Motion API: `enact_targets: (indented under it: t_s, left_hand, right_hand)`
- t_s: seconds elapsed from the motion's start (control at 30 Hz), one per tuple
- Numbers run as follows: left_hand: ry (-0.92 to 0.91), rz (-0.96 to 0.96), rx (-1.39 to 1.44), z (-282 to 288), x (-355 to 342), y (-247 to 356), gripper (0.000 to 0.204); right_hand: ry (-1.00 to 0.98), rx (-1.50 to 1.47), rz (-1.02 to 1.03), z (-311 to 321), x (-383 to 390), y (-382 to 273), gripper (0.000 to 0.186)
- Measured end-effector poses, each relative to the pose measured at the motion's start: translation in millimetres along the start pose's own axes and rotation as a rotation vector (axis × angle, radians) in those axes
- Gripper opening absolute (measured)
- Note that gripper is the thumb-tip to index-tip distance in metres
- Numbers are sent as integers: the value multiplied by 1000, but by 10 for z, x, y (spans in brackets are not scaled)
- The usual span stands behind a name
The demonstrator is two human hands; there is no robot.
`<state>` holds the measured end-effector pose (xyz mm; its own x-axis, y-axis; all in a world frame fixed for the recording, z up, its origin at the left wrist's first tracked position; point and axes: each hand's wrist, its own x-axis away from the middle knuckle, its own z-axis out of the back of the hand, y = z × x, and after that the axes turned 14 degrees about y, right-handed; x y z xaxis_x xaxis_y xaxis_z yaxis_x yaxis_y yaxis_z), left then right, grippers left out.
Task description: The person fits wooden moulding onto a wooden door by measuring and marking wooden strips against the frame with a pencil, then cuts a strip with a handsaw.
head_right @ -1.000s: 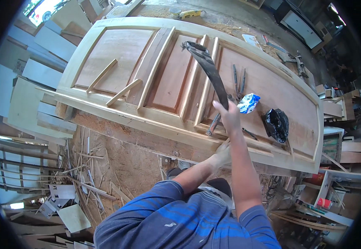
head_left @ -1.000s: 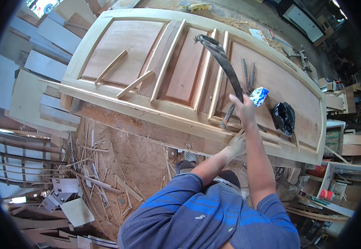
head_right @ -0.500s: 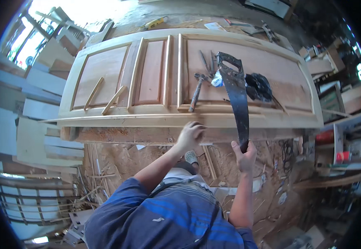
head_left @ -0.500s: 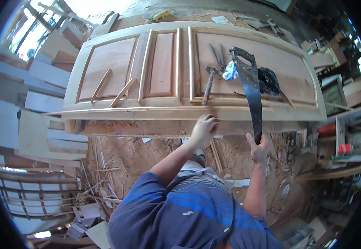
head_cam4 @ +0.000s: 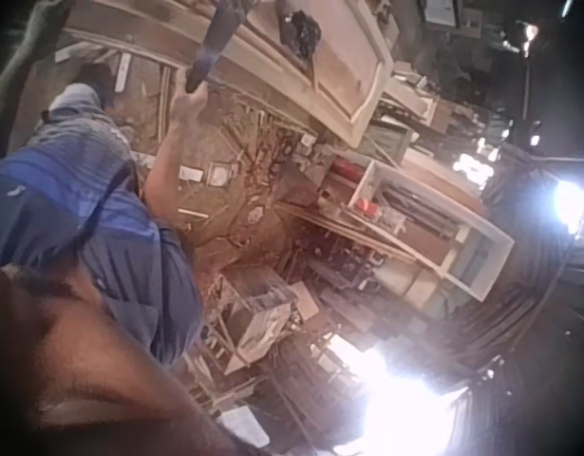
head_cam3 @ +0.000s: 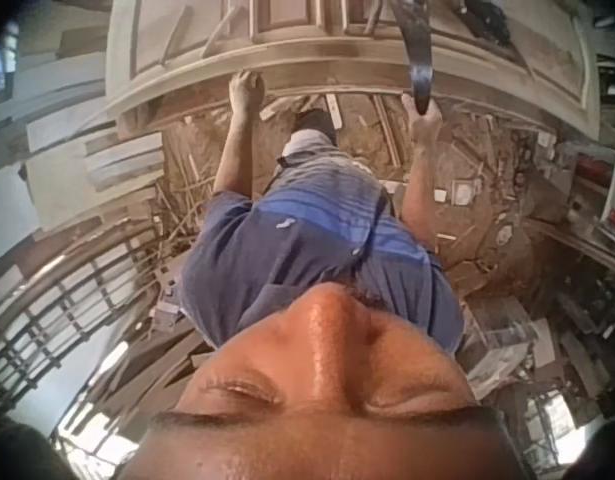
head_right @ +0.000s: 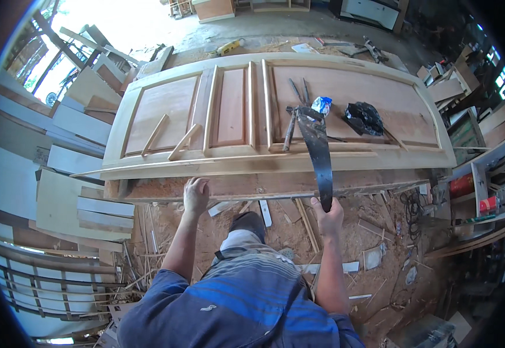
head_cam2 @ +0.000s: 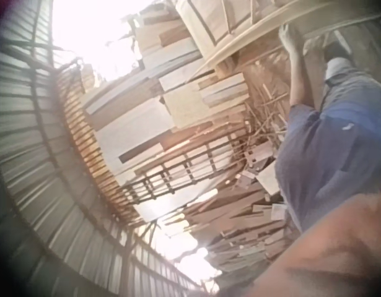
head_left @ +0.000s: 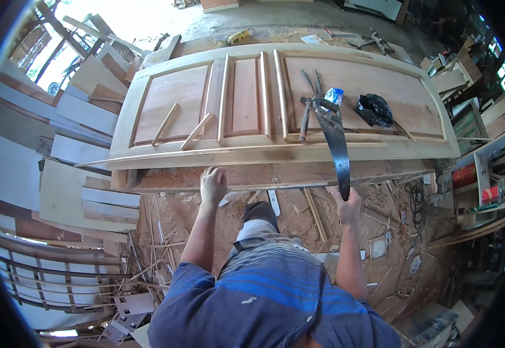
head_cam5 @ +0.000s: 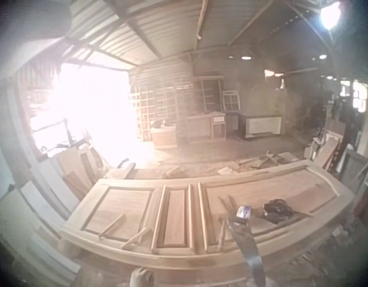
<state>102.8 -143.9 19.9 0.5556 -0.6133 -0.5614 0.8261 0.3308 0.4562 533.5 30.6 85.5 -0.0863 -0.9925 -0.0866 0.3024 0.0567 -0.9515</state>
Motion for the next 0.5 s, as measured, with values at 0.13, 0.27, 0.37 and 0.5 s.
enact_targets:
  t_s: [0.13, 0.27, 0.37, 0.5]
  left_hand:
    - [-19, -11, -119, 190, -358, -684, 35]
    - [-88, -44, -173, 309, -688, -1325, 50]
    - [-115, -112, -178, 299, -824, -1773, 51]
    - [-186, -165, -74, 243, -1017, -2085, 29]
  right_hand:
    - [-31, 33, -36, -399, 43, -102, 42]
    - [-11, 45, -27, -953, 72, -308, 43]
    - [11, 38, -23, -1528, 58, -413, 43]
    - [-10, 86, -15, -2444, -25, -628, 42]
